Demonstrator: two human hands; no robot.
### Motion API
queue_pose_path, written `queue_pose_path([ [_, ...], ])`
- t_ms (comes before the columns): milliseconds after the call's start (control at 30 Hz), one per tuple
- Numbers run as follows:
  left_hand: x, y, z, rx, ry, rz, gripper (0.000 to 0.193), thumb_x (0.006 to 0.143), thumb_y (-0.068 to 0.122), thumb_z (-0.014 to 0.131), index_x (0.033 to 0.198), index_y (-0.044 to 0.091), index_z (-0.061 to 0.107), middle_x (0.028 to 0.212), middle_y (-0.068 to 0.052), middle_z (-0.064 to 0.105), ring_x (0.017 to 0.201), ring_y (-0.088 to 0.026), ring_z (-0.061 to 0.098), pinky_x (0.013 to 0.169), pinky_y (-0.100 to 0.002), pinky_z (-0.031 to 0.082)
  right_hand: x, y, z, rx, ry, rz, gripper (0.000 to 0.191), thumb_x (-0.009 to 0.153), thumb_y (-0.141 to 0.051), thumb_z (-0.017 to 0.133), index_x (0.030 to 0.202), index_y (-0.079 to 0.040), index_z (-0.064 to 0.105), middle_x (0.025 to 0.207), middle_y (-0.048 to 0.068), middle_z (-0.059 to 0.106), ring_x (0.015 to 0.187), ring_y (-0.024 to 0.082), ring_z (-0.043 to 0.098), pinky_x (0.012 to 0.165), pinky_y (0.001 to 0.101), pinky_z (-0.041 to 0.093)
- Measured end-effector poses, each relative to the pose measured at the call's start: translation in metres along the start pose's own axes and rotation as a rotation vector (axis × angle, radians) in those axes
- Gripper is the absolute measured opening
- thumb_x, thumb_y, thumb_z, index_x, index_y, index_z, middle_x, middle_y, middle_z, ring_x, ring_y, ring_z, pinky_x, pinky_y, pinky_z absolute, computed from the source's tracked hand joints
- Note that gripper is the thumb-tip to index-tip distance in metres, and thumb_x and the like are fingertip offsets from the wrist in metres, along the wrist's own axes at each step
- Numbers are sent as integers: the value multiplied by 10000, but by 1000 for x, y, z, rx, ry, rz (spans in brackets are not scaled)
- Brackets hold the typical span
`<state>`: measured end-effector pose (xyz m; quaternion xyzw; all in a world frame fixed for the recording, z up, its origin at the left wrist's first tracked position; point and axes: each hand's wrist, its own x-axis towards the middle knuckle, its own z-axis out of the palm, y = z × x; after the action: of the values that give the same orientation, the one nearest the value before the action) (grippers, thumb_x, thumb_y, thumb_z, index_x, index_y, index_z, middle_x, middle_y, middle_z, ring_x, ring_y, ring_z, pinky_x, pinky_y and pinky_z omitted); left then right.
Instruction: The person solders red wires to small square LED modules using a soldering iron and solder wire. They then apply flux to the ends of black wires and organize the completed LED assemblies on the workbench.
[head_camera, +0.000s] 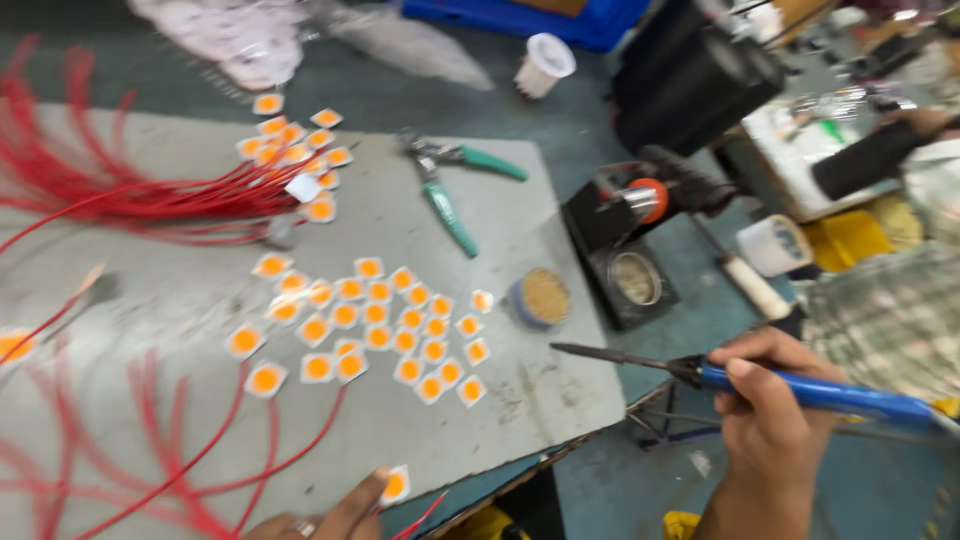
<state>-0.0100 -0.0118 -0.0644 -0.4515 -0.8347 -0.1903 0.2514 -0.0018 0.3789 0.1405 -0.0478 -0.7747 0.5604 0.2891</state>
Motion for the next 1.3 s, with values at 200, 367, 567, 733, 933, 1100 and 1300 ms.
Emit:
queue_pose_path([
  [200, -16, 5, 60, -59, 11, 158, 84, 751, 180, 683, 715, 124, 632, 1100, -117, 780, 493, -123, 589, 457, -331, 477, 11, 33, -28, 7, 48, 226, 185, 836, -99, 615, 870, 80, 645, 710, 93, 610, 498, 106, 477, 462, 215, 356],
  [367, -16, 8, 59, -94, -21, 154, 96, 759, 190, 702, 746, 118, 641, 1101, -112, 774, 557, -135, 612, 505, -330, 488, 6, 34, -24, 57, 21, 253, 187, 831, -96, 597, 862, 82, 648, 699, 92, 602, 496, 108, 480, 465, 219, 367],
  [567, -10, 7, 54, -115, -41, 145, 118, 769, 202, 724, 783, 111, 650, 1103, -107, 767, 635, -149, 640, 563, -328, 500, 7, 31, -21, 51, 1, 243, 191, 836, -92, 596, 862, 90, 647, 683, 97, 589, 500, 110, 479, 472, 222, 368],
  [733, -9, 7, 55, -133, -41, 137, 141, 777, 213, 742, 814, 105, 659, 1105, -102, 761, 699, -161, 664, 612, -326, 511, 6, 32, -23, 46, -18, 229, 188, 844, -86, 597, 869, 92, 652, 678, 96, 587, 492, 110, 475, 467, 222, 366],
  [933, -10, 8, 55, -148, -34, 117, 172, 787, 225, 765, 851, 98, 668, 1107, -97, 754, 776, -175, 692, 670, -324, 524, 6, 32, -21, 41, -13, 234, 173, 846, -75, 596, 870, 87, 652, 689, 91, 597, 491, 105, 479, 466, 217, 375],
  [1100, -24, 2, 63, -163, -5, 73, 198, 795, 235, 783, 882, 92, 676, 1109, -92, 748, 841, -187, 715, 718, -322, 534, 7, 31, -19, 29, 0, 240, 174, 848, -73, 597, 870, 90, 651, 689, 94, 594, 483, 112, 474, 457, 221, 366],
  [1300, -52, -3, 39, -265, 171, -334, 231, 805, 247, 806, 919, 85, 686, 1111, -87, 741, 918, -201, 743, 776, -320, 547, 7, 33, -18, 53, -16, 231, 175, 859, -71, 600, 877, 97, 646, 690, 97, 585, 506, 115, 477, 478, 222, 371],
])
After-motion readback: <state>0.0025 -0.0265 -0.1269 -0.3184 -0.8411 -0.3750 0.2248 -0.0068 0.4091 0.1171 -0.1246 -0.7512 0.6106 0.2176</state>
